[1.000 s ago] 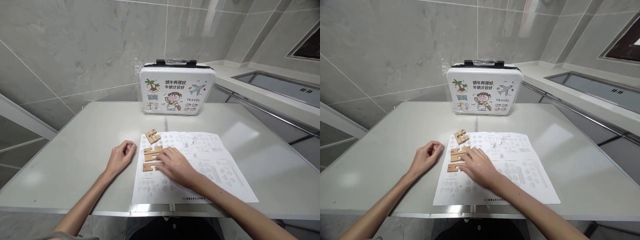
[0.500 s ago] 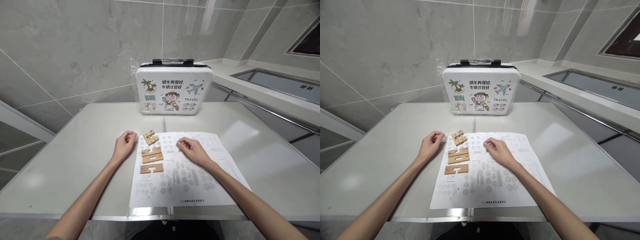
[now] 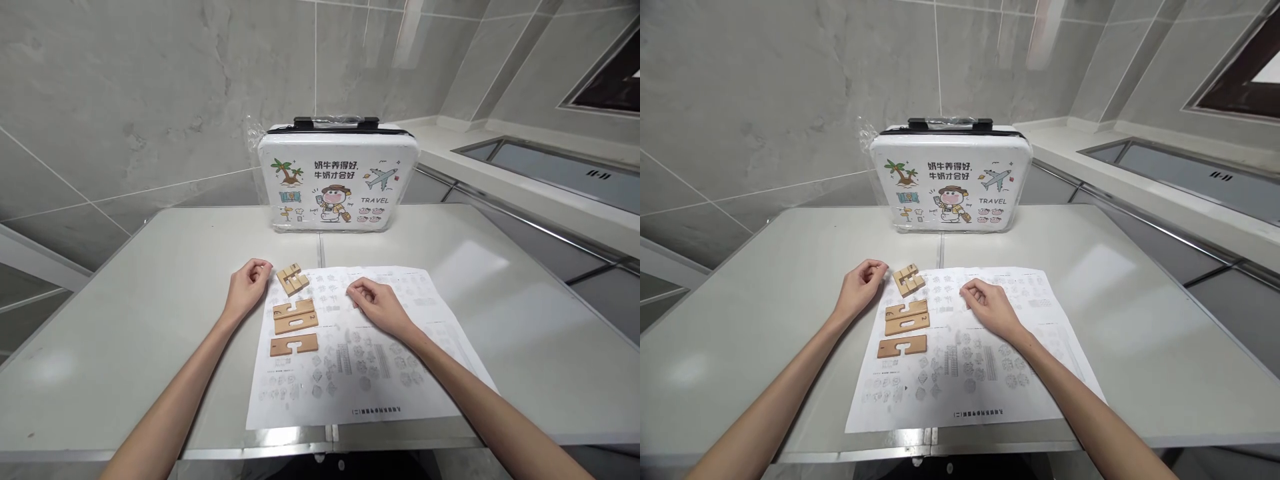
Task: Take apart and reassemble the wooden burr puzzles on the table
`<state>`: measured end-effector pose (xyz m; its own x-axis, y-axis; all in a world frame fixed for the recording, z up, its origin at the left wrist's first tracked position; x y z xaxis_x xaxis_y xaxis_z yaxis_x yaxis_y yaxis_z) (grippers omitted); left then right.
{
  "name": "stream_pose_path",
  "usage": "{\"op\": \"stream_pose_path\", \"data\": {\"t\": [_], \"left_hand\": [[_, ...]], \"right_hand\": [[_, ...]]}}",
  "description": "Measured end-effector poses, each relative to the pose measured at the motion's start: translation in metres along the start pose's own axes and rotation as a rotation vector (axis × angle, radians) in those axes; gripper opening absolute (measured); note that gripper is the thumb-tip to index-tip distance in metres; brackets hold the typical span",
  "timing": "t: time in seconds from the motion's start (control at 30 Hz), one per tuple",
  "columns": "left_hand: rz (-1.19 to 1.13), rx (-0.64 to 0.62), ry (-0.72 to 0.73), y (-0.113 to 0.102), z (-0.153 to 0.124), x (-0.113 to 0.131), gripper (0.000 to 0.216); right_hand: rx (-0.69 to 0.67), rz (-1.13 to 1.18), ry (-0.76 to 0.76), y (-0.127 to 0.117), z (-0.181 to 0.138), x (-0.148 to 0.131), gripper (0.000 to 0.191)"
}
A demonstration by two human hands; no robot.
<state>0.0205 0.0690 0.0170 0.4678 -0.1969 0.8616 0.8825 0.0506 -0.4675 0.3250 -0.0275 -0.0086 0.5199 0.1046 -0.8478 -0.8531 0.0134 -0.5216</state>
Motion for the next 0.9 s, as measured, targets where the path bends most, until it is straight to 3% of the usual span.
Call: {"op": "stream_pose_path", "data": {"t": [0.2, 0.5, 0.9], "left_hand": [[0.006, -0.008, 0.003, 0.002, 0.000, 0.002, 0.030], [0.032, -0.028, 0.018, 0.004, 0.001, 0.004, 0.032], [0.084, -0.048, 0.041, 0.008, 0.000, 0.007, 0.032]], "right_hand": [[0.028, 0.192, 0.081, -0.003, 0.002, 0.008, 0.039], [0.266, 0.519, 0.213, -0.028, 0.005, 0.029, 0.042], [0.248, 0.497, 0.213, -0.027, 0.006, 0.028, 0.043]]}}
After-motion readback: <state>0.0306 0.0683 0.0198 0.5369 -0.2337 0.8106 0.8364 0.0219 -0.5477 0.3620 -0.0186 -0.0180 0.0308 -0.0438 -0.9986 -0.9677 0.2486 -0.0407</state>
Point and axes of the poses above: each hand's wrist, its own z-axis towards the middle knuckle, its own y-axis out of the palm, x = y × z, the point moved 8 cm from there along z, towards the middle knuckle, and after that the axes turned 7 degrees about -z, right-handed, at the moved point
